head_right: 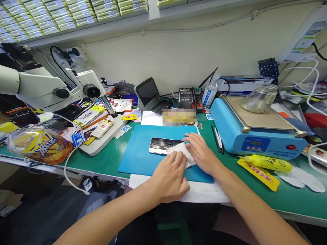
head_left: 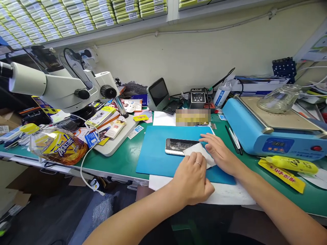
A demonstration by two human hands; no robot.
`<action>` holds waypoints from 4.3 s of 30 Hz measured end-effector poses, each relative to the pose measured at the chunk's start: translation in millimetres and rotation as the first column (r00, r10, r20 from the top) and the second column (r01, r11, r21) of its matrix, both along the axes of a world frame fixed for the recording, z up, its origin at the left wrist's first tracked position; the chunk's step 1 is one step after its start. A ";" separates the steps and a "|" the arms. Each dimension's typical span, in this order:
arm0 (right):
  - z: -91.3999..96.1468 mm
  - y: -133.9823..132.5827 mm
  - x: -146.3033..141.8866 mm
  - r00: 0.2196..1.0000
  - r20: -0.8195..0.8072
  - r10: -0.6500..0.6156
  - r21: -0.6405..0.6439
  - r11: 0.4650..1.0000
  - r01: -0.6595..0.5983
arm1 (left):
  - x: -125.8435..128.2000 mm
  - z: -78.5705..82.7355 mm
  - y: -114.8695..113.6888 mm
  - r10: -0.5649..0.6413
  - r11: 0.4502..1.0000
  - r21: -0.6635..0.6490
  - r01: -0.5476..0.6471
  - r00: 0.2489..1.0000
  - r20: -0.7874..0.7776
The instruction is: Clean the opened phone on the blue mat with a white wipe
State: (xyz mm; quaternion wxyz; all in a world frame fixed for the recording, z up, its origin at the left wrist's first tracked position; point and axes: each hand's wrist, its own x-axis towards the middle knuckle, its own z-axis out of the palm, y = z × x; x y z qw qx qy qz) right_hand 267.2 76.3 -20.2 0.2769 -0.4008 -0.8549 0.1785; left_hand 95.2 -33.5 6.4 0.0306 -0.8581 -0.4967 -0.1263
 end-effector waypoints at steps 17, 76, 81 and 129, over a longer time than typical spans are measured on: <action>6.7 -3.2 -3.3 1.000 0.002 0.003 -0.024 1.000 -0.003 | -0.7 -0.1 27.3 0.038 0.999 0.026 -0.037 0.998 -0.045; 7.9 -8.9 -7.3 0.984 0.082 0.156 0.036 0.987 -0.160 | -10.4 -0.3 20.7 -0.026 1.000 -0.011 0.026 0.999 -0.022; 11.4 -10.0 -9.3 0.984 0.086 0.155 0.004 0.988 -0.156 | -57.2 2.4 19.9 0.059 0.998 -0.029 -0.059 0.998 0.011; 9.7 -8.0 -2.3 0.997 -0.018 0.072 -0.021 0.997 -0.073 | -1.1 0.9 14.5 0.027 0.998 -0.048 -0.027 1.000 0.002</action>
